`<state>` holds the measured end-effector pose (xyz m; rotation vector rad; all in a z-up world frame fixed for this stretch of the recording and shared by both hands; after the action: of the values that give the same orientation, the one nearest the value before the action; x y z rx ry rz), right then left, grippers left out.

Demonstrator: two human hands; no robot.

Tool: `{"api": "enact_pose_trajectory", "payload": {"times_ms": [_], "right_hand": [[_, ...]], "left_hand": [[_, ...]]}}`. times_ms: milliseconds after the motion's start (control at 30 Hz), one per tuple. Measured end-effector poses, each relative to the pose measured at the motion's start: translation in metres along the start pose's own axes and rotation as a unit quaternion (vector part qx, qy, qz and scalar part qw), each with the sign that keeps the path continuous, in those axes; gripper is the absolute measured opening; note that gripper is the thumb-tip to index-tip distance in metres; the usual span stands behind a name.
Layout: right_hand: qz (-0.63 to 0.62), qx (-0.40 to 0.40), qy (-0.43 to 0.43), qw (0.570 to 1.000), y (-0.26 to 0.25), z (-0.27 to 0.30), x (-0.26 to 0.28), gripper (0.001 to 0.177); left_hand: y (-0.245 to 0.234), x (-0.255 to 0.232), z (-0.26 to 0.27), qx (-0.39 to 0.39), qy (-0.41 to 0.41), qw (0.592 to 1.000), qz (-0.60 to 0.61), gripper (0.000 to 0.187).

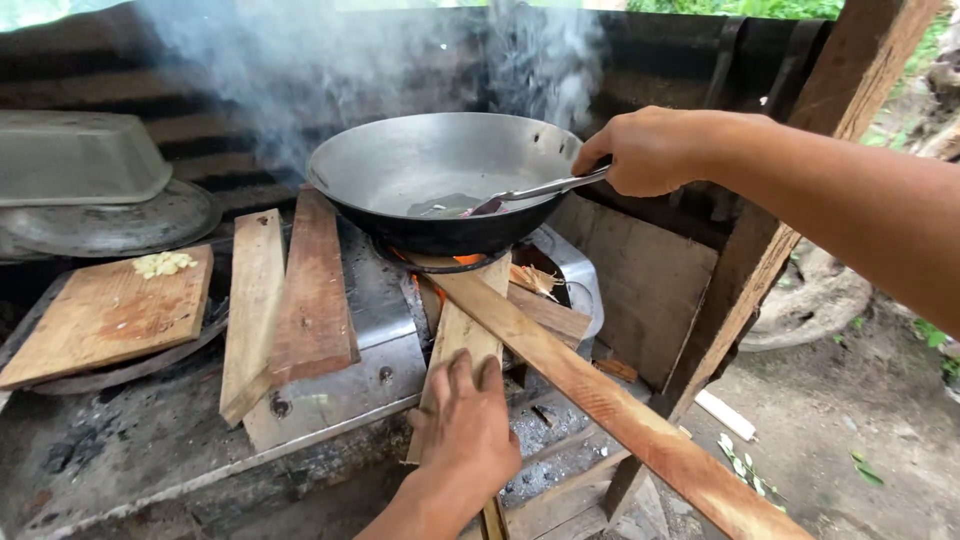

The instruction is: Sautéing chopped onions and garlic in a wok over an outdoor wood-fired stove.

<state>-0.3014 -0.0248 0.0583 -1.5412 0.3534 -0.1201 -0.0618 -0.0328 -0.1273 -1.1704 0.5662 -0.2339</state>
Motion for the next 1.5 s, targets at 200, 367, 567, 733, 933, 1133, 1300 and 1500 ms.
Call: {"api": "enact_pose_trajectory", "payload": {"times_ms": [200,367,567,733,933,1133,1300,1500], "right_hand": [[-0.01,0.005,-0.002,1.0,0.0,-0.003,-0.009,0.058],[-0.001,-0.036,-0.059,0.998,0.007,-0.013,-0.01,0.061],[-0.022,-0.044,-0.055,0.997,0.013,-0.026,-0.006,0.064],[-0.006,-0.059,-0.079,0.995,0.014,-0.044,-0.008,0.059],[0.038,-0.077,0.02,0.996,-0.035,-0.009,-0.025,0.045],[0.037,-0.035,-0.052,0.997,-0.02,-0.034,-0.043,0.046],[-0.095,-0.027,-0.007,0.995,-0.031,-0.024,-0.017,0.049],[-0.037,-0.048,-0.062,0.996,-0.054,-0.003,0.008,0.04]], "left_hand": [[0.019,0.008,-0.009,-0.069,0.063,0.996,0.017,0.082],[0.017,0.01,-0.011,-0.075,0.097,0.992,-0.015,0.081],[0.02,0.011,-0.009,-0.088,0.105,0.991,-0.007,0.077],[0.017,0.008,-0.009,-0.09,0.103,0.991,0.004,0.071],[0.028,-0.003,-0.016,-0.098,0.11,0.989,-0.018,0.071],[0.031,-0.037,-0.034,-0.077,0.02,0.99,0.12,0.046],[0.114,-0.051,-0.086,0.287,-0.155,0.715,0.619,0.037],[0.134,-0.043,-0.111,0.288,-0.172,0.62,0.709,0.029]]}}
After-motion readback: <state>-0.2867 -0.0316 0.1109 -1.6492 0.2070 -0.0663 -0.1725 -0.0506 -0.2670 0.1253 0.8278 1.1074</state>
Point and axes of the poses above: each hand's wrist, its own z-axis away from the middle knuckle, its own y-axis out of the palm, x = y × z, the point moved 3 cm from there along -z, towards the middle knuckle, and after that the axes turned 11 degrees about -y, right-handed, at the moved point
